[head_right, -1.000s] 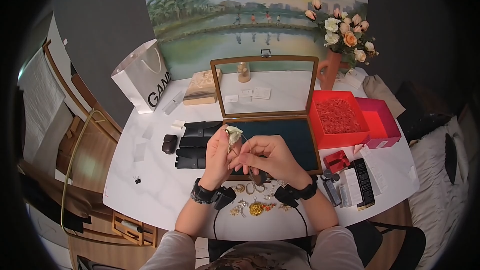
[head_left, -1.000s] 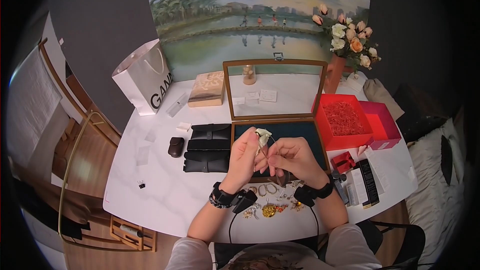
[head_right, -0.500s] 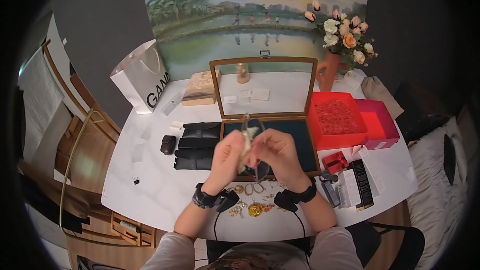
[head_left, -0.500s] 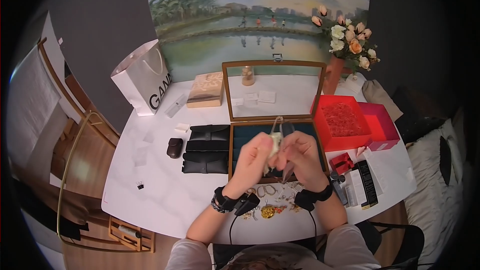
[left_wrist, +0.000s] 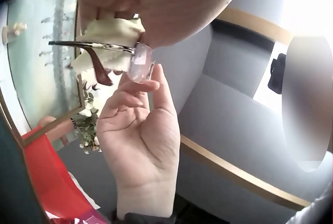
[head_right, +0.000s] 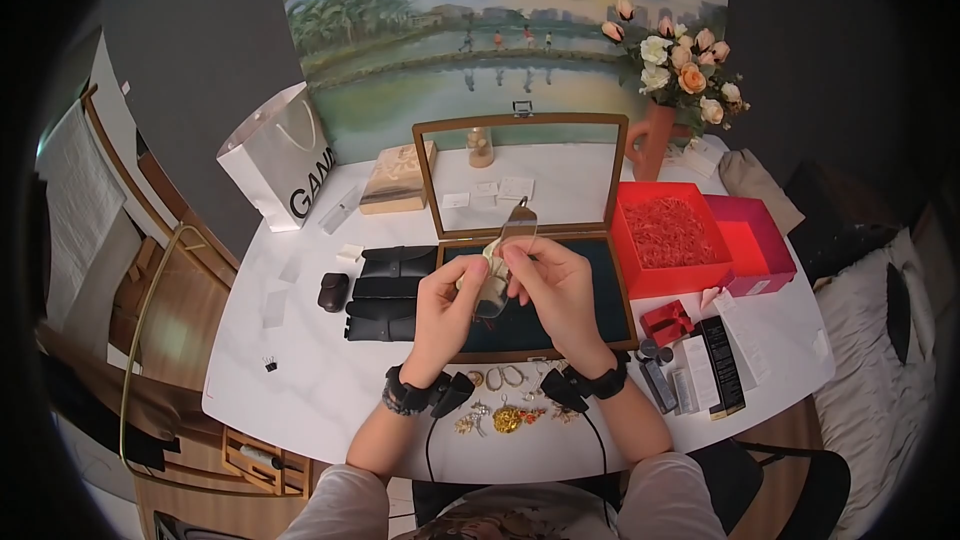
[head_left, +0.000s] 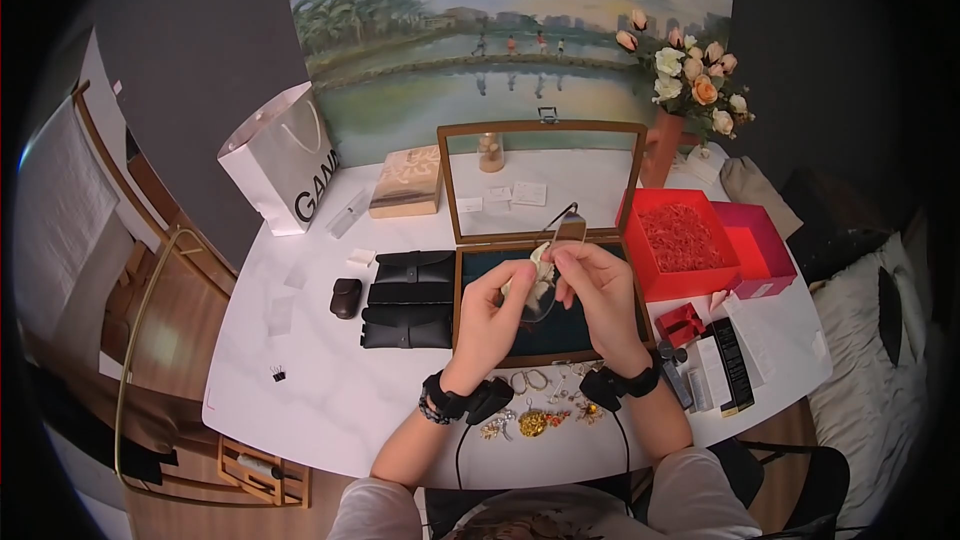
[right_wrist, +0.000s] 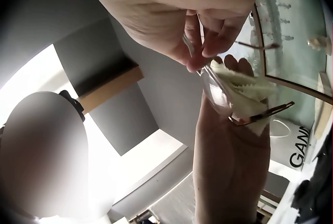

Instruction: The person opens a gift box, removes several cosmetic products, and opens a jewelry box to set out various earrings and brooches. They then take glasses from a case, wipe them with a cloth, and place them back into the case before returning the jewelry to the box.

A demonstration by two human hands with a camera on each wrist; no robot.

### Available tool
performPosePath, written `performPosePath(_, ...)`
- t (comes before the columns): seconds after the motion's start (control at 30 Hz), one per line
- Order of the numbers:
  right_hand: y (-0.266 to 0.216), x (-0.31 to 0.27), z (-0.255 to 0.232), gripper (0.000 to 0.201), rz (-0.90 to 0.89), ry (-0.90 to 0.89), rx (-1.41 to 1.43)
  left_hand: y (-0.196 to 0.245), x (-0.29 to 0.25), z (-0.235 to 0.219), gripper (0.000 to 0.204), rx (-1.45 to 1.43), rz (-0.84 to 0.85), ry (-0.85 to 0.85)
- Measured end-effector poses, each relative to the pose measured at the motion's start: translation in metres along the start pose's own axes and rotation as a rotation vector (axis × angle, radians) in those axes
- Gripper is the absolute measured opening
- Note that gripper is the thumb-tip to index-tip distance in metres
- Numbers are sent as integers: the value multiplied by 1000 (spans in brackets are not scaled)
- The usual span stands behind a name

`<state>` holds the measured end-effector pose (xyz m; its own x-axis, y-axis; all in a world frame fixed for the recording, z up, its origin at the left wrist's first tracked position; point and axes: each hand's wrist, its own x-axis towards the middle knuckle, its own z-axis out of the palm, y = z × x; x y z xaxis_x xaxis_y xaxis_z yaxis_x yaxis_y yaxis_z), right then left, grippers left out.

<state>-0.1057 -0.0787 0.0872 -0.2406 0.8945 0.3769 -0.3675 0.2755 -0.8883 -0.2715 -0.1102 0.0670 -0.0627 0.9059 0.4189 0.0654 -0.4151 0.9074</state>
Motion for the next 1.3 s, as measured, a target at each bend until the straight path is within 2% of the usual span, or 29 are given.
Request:
performPosePath(0.07,8,3,-4,18,-30,-34,6,0,4,-5,34,-189,-189,-147)
performPosePath(0.13,18,5,-5,17,-201,-53,-116,1,3,0,37,-268,-199,-185)
performPosePath(0.27,16,6,-7,18,-169,-4,-101,14,2,-3,40,-500,-280,-315)
performPosePath(0.33,19,9,-11,18,-239,85,-90,16,2,-3,41,-498,-287,-337)
performPosePath(0.47,14,8,-9,18,-238,122,-76,16,3,-2,37,-404,-245,-404)
performPosePath(0.6,18,9,-12,17,-258,93,-87,11,5,-4,32,-389,-246,-349)
performPosePath(0.67,18,9,-13,16,-260,73,-101,2,4,-5,29,-253,-206,-320)
performPosePath(0.77,14,8,-12,16,-251,69,-83,1,4,-6,28,-204,-205,-265)
performPosePath(0.8,13,8,-12,16,-252,70,-83,1,4,-4,28,-203,-205,-266)
performPosePath(0.87,12,7,-13,16,-176,22,-40,2,6,0,27,-403,-214,-281)
performPosePath(1.0,14,7,-13,16,-173,30,-36,7,5,2,27,-404,-219,-280)
performPosePath(1.1,10,7,-12,17,-202,55,-75,4,8,-12,30,-252,-288,-332)
performPosePath(1.17,7,6,-13,19,-113,32,-11,2,11,-16,27,-395,-251,-256)
performPosePath(1.2,7,6,-13,19,-111,31,-12,-6,12,-11,28,-422,-172,-161)
performPosePath(1.27,6,6,-12,22,-20,0,3,-6,14,-7,27,-358,-101,-10)
performPosePath(1.3,6,6,-11,22,-17,-1,2,-8,16,-9,27,-358,-102,-8)
